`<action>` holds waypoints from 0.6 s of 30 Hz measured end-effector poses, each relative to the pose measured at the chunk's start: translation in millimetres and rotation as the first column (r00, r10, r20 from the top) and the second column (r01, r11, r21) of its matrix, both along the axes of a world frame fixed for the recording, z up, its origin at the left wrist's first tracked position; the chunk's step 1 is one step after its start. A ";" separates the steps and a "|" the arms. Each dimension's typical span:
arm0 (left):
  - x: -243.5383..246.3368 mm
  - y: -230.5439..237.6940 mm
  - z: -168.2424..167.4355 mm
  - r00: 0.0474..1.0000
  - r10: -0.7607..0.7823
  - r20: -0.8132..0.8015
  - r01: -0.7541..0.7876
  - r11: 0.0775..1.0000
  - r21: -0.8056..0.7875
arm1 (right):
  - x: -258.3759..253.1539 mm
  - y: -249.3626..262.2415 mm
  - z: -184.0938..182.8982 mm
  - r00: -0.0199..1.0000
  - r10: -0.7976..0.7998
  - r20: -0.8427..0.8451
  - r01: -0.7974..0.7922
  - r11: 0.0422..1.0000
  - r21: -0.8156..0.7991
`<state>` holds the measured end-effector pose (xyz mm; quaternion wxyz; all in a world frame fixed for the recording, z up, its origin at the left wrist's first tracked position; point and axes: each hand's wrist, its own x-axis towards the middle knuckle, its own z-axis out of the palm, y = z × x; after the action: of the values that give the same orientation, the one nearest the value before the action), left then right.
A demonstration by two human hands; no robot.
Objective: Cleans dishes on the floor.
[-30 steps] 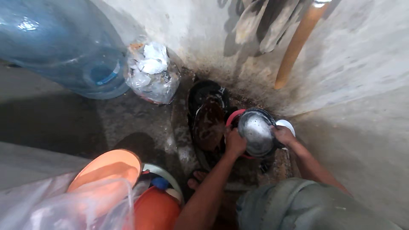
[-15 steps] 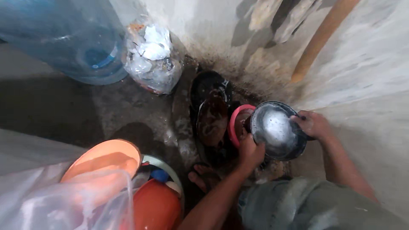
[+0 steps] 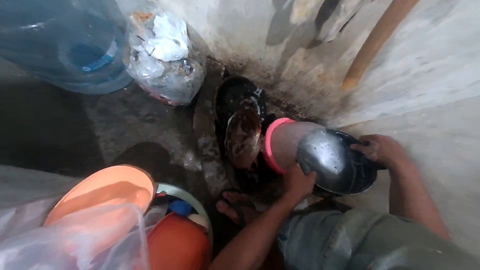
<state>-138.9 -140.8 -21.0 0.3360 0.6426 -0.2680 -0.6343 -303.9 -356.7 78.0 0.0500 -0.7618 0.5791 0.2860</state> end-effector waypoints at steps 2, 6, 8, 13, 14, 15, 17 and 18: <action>-2.3 -3.0 -5.6 1.000 -0.015 -0.019 0.015 1.000 0.001 | 0.2 0.6 4.2 0.999 -0.017 -0.030 0.017 1.000 0.011; -3.3 -9.6 -12.2 0.998 -0.042 -0.055 0.042 0.999 0.004 | 3.5 3.1 12.4 0.997 -0.058 -0.053 0.059 0.998 0.011; -3.0 -11.7 -17.4 0.995 -0.036 -0.093 0.037 0.999 0.009 | 6.4 0.9 12.4 0.995 -0.065 -0.071 0.066 0.998 0.018; -0.6 -15.3 -30.3 0.987 0.020 -0.161 -0.014 0.999 0.034 | 20.5 -4.3 13.5 0.996 -0.043 -0.079 0.043 0.999 -0.002; -0.5 -15.4 -32.4 0.983 0.035 -0.179 -0.028 0.999 0.041 | 25.9 -4.8 14.9 0.995 -0.044 -0.093 0.045 0.999 0.000; -1.7 -15.4 -35.6 0.979 0.052 -0.196 -0.044 0.998 0.041 | 32.3 -4.7 16.8 0.992 -0.053 -0.111 0.054 0.999 0.006; -3.8 -16.1 -41.2 0.971 0.081 -0.225 -0.074 0.997 0.037 | 38.6 -7.1 17.0 0.991 -0.044 -0.127 0.045 0.999 0.003; -5.0 -16.8 -43.4 0.966 0.092 -0.241 -0.085 0.996 0.039 | 39.7 -8.7 16.0 0.991 -0.031 -0.131 0.030 1.000 -0.008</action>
<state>-143.9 -157.7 -64.4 0.3851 0.5764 -0.1872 -0.6960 -264.2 -365.4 94.0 0.0138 -0.7324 0.5937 0.3329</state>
